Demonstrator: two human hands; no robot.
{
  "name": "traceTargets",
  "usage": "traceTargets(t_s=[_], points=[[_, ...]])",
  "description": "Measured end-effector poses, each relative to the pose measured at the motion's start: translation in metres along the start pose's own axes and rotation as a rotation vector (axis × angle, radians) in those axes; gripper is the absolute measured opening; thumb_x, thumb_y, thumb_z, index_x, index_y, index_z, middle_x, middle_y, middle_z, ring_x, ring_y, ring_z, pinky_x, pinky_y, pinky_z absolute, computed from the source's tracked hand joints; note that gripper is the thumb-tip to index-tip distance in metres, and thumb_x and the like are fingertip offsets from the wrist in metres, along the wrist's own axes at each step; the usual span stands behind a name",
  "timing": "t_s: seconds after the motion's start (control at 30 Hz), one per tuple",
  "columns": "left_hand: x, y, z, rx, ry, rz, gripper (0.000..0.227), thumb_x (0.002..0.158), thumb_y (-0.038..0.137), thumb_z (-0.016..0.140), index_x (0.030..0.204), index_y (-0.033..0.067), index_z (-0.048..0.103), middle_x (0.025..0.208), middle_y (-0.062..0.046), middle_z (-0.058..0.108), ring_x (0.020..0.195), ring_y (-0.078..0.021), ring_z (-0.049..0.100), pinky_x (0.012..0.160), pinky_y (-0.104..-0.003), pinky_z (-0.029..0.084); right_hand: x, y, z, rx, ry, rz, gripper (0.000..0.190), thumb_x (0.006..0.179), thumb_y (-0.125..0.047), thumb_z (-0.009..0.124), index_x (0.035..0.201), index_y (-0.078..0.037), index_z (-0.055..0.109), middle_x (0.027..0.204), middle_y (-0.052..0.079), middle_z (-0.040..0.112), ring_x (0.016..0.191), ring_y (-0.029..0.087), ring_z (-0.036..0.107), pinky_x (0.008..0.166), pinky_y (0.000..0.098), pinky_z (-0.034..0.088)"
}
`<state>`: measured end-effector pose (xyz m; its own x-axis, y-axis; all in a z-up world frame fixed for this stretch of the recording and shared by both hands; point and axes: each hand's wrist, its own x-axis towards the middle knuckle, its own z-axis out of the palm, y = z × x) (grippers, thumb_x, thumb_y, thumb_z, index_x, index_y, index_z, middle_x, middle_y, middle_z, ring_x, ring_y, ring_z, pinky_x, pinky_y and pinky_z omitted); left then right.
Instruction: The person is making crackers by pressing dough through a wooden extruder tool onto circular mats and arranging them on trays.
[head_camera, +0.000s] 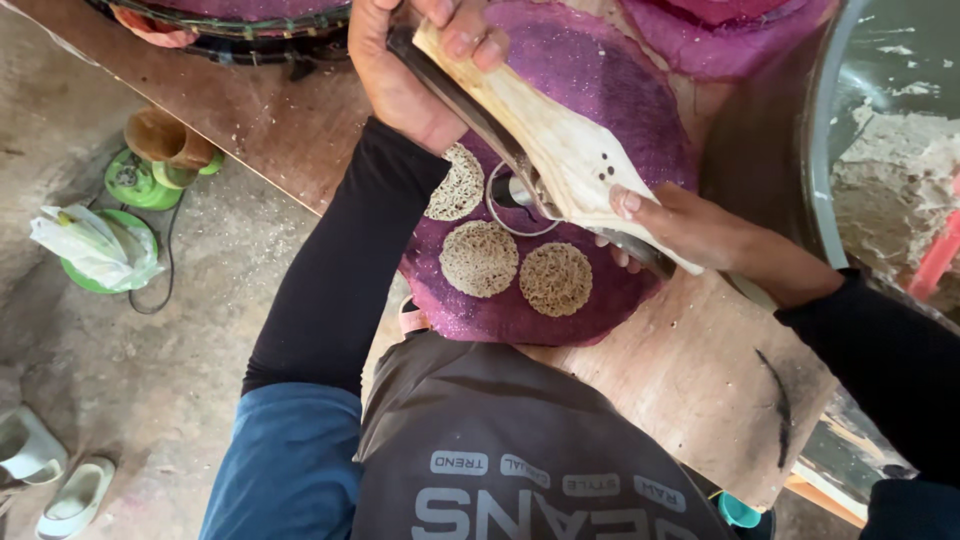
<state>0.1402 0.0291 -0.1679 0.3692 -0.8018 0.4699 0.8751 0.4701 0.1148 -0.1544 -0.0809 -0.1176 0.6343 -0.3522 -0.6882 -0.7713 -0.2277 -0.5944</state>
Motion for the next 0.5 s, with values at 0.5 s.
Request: traceTargets(t_s=[0.5], points=[[-0.013,-0.036,-0.017,-0.099,0.323,0.13,0.026,0.1,0.03,0.051,0.082,0.0114,0.051,0.078,0.0,0.053,0.067,-0.0143,0.052,0.068,-0.038,0.048,-0.028,-0.016,-0.011,-0.183,0.075,0.241,0.088,0.092,-0.075,0.037,0.079,0.004,0.072,0.055,0.014,0.063,0.05,0.025,0.063,0.043,0.0405,0.048]])
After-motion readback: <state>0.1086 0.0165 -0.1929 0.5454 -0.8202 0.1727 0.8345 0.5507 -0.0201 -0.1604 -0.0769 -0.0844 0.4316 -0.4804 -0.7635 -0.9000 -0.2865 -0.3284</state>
